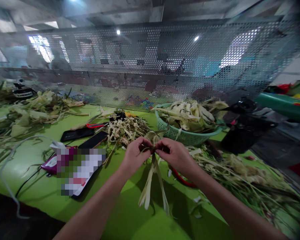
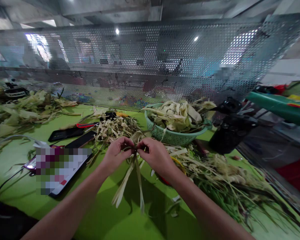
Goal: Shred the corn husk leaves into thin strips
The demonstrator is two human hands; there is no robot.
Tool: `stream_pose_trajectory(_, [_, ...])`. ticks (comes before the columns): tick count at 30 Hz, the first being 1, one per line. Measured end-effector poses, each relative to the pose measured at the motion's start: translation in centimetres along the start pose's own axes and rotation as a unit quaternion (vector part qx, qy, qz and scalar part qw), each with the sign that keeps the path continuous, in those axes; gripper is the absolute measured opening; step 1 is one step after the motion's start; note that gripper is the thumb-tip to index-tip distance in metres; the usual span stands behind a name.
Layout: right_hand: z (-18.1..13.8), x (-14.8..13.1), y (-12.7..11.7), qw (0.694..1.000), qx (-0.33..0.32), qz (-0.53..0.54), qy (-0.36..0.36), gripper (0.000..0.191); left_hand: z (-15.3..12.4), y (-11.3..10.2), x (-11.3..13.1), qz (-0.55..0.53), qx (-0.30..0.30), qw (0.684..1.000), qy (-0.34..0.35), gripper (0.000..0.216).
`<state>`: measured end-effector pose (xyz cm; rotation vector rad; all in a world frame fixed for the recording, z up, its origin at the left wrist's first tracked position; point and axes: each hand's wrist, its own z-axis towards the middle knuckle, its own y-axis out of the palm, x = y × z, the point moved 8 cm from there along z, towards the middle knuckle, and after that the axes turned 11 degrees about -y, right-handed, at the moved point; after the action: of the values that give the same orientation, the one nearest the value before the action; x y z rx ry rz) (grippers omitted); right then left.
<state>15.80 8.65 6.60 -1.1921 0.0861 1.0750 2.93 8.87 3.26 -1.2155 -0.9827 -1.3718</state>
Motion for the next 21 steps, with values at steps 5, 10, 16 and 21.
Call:
stream_pose_trajectory(5, [0.0,0.1,0.5,0.999,-0.011,0.039,0.004,0.005,-0.8,-0.1,1.5,0.131,0.046,0.988,0.071,0.02])
stream_pose_trajectory(10, [-0.1,1.0,0.7,0.993,-0.002,0.113,0.019,0.008,-0.9,-0.4,2.0,0.162,0.078,0.98,0.086,0.015])
stream_pose_trajectory(16, [-0.1,1.3,0.7,0.982,0.024,0.186,0.032,0.01,-1.0,-0.5,2.3,0.148,0.088,0.979,0.105,0.011])
stream_pose_trajectory(21, [-0.1,0.9,0.4,0.977,0.064,0.204,0.002,0.011,-1.1,-0.3,2.2,0.151,0.084,0.978,0.113,0.012])
